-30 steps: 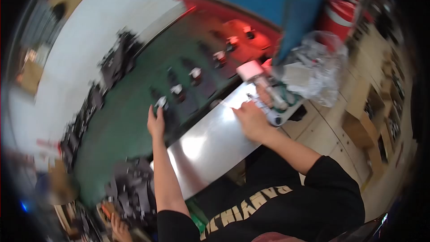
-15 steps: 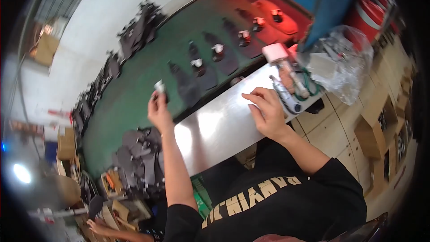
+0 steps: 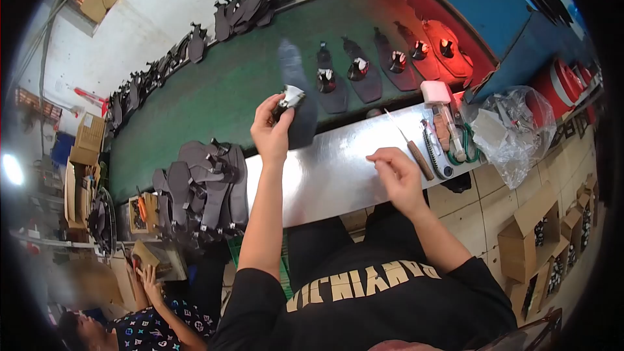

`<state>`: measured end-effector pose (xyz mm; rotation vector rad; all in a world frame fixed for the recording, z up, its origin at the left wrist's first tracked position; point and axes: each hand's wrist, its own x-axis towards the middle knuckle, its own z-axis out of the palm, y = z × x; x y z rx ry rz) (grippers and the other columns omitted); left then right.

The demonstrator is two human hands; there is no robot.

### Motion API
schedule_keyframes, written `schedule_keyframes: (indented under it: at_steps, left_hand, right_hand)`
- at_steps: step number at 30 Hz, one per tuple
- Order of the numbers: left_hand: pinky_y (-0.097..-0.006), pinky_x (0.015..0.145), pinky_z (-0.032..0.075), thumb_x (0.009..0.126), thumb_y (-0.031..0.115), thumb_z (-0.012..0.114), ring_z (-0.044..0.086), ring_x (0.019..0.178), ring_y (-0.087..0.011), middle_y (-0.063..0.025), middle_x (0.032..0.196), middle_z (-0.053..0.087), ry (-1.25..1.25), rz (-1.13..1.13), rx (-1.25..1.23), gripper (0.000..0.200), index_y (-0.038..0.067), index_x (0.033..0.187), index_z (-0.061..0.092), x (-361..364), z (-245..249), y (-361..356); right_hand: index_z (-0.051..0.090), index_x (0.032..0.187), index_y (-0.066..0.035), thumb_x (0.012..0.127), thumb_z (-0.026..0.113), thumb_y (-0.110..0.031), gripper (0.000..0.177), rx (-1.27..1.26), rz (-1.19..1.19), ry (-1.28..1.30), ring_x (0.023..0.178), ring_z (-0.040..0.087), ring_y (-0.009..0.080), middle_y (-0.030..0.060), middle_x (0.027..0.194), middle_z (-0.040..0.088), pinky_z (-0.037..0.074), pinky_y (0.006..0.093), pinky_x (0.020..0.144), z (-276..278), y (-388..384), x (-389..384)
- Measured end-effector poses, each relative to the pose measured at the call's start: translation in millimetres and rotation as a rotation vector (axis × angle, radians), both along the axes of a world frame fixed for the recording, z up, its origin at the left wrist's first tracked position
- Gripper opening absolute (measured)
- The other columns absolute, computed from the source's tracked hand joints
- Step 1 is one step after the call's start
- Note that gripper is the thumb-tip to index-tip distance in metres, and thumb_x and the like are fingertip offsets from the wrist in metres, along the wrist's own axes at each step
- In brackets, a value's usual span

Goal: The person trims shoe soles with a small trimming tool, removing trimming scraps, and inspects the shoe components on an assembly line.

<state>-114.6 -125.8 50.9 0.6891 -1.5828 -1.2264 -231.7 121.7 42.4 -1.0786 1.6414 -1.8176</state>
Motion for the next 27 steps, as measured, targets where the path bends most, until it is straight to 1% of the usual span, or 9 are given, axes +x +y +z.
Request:
schedule_keyframes:
  at_steps: [3,5,7,10,13,15,18,22,27]
  left_hand:
    - [-0.0259,0.086,0.047,0.076,-0.008,0.066,0.059,0.101,-0.0148,-0.0144,0.118,0.063,0.077,-0.323,0.35,0.031,0.0,0.106,0.063,50.2,43.1,69.2]
    - [-0.0296,0.091,0.046,0.076,-0.007,0.068,0.058,0.107,-0.0185,-0.0169,0.119,0.063,0.058,-0.57,0.513,0.026,0.001,0.101,0.065,77.8,43.9,101.0]
    - [-0.0329,0.096,0.044,0.076,-0.005,0.069,0.057,0.111,-0.0213,-0.019,0.119,0.063,0.105,-0.545,0.628,0.022,0.001,0.098,0.067,92.8,40.6,124.9]
    - [-0.0354,0.096,0.047,0.08,-0.005,0.066,0.058,0.112,-0.0234,-0.0205,0.121,0.061,0.223,-0.484,0.722,0.025,0.001,0.104,0.065,113.6,33.6,133.3]
    - [-0.033,0.089,0.052,0.081,-0.005,0.064,0.06,0.108,-0.0219,-0.02,0.121,0.061,0.293,-0.437,0.719,0.027,-0.001,0.108,0.063,125.7,32.3,136.2]
    - [-0.0299,0.081,0.057,0.082,-0.005,0.063,0.062,0.104,-0.02,-0.0194,0.119,0.061,0.317,-0.426,0.702,0.029,-0.003,0.111,0.061,131.5,31.3,137.2]
    - [-0.0253,0.071,0.058,0.083,-0.003,0.064,0.065,0.097,-0.0169,-0.0179,0.117,0.063,0.251,-0.39,0.671,0.029,-0.004,0.112,0.06,138.7,28.2,138.4]
    - [-0.0245,0.068,0.057,0.081,-0.003,0.065,0.066,0.092,-0.0158,-0.0184,0.115,0.063,0.228,-0.362,0.585,0.03,-0.004,0.111,0.06,137.7,27.6,142.0]
    - [-0.0247,0.069,0.057,0.078,-0.003,0.067,0.066,0.092,-0.0165,-0.0203,0.115,0.063,0.268,-0.354,0.578,0.032,-0.003,0.11,0.061,140.6,24.4,141.9]
  right_hand:
    - [0.046,0.129,-0.001,0.091,0.061,-0.014,0.042,-0.239,0.398,-0.868,0.117,0.053,0.0217,0.0166,0.126,0.055,0.043,0.0345,0.097,-2.3,-16.2,-7.9]
    - [0.038,0.133,0.002,0.089,0.065,-0.021,0.056,-0.329,0.549,-0.928,0.125,0.049,0.0267,0.0193,0.134,0.05,0.037,0.0396,0.106,9.3,-25.7,0.1]
    - [0.05,0.116,0.002,0.084,0.066,-0.016,0.04,-0.294,0.57,-0.919,0.116,0.054,0.0281,0.0181,0.126,0.054,0.038,0.0441,0.106,26.8,-24.1,8.4]
    - [0.046,0.088,-0.007,0.078,0.063,-0.01,0.02,-0.408,0.504,-0.781,0.091,0.055,0.0183,0.0084,0.097,0.052,0.043,0.0466,0.1,48.5,-22.9,21.5]
    - [0.041,0.082,-0.01,0.074,0.07,-0.008,0.03,-0.317,0.607,-0.642,0.089,0.05,0.0141,0.0051,0.093,0.049,0.044,0.0322,0.083,47.6,-10.9,25.8]
    - [0.045,0.084,-0.008,0.071,0.077,-0.003,0.036,-0.02,0.441,-0.352,0.078,0.049,0.0078,0.0022,0.088,0.049,0.042,0.0243,0.07,54.7,1.2,42.7]
    - [0.059,0.101,-0.001,0.072,0.077,-0.005,0.034,0.019,0.418,0.037,0.081,0.058,0.0109,0.0049,0.089,0.062,0.047,0.0242,0.073,47.1,7.5,53.0]
    - [0.059,0.122,-0.001,0.071,0.075,-0.004,0.054,0.003,0.384,0.149,0.089,0.065,0.0203,0.0138,0.106,0.067,0.049,0.029,0.081,54.0,8.9,62.4]
    - [0.062,0.116,0.0,0.072,0.072,-0.002,0.046,-0.015,0.45,0.158,0.09,0.066,0.0226,0.0138,0.104,0.068,0.049,0.0301,0.081,49.0,9.9,59.2]
